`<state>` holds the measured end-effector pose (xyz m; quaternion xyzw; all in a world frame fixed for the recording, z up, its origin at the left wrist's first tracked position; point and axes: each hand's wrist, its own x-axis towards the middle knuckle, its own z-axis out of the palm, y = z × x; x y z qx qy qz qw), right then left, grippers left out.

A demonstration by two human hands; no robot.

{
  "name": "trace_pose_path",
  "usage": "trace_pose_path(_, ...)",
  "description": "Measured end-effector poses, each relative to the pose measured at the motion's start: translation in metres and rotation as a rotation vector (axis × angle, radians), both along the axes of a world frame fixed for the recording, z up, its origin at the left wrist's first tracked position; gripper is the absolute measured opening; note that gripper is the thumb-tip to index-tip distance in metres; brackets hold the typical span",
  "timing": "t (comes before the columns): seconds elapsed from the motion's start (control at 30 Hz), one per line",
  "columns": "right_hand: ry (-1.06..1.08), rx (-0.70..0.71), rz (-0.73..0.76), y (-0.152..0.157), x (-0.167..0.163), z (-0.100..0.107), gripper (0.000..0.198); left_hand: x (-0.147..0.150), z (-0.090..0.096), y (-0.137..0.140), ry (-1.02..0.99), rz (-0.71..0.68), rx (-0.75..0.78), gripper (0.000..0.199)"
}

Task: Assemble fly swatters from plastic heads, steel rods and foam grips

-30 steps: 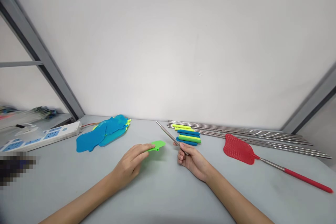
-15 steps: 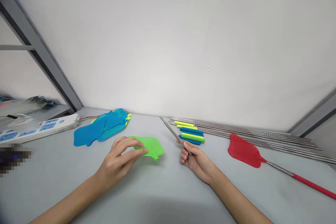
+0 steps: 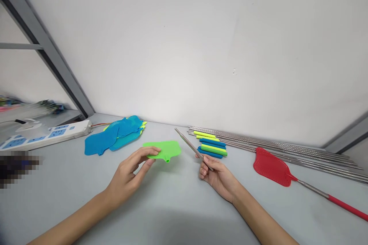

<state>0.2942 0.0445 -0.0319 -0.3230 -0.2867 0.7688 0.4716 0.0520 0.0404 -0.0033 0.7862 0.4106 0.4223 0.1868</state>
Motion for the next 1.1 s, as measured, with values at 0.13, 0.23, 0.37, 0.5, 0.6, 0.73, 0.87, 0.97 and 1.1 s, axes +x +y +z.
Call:
trace_pose_path(0.13,-0.021,0.044,0.057,-0.001,0.000,0.001,0.018,-0.003,0.003,0.003,0.034,-0.009,0.048,0.020)
trace_pose_path(0.23,-0.050,0.075,0.094,-0.002,0.000,0.002,0.019,-0.005,0.003,0.006,0.010,0.043,0.106,0.015)
trace_pose_path(0.37,-0.095,0.114,0.133,-0.004,0.001,0.002,0.021,-0.006,0.002,0.012,-0.018,0.130,0.095,0.010)
trace_pose_path(0.5,-0.128,0.115,0.186,-0.009,-0.003,0.001,0.017,-0.008,-0.003,0.019,-0.194,0.238,0.021,0.013)
trace_pose_path(0.6,-0.107,0.104,0.238,-0.017,-0.011,0.001,0.014,-0.010,-0.007,0.024,-0.373,0.303,-0.047,0.022)
trace_pose_path(0.73,-0.046,0.075,0.326,-0.032,-0.026,0.002,0.011,-0.012,-0.007,0.028,-0.605,0.287,-0.123,0.042)
trace_pose_path(0.87,-0.011,0.053,0.417,-0.047,-0.039,0.004,0.011,-0.014,-0.002,0.029,-0.822,0.171,-0.274,0.057)
trace_pose_path(0.97,-0.009,0.058,0.497,-0.054,-0.045,0.003,0.011,-0.014,0.001,0.029,-0.970,0.132,-0.394,0.062)
trace_pose_path(1.1,-0.019,0.078,0.547,-0.057,-0.047,0.000,0.014,-0.013,0.003,0.030,-1.153,0.089,-0.656,0.047)
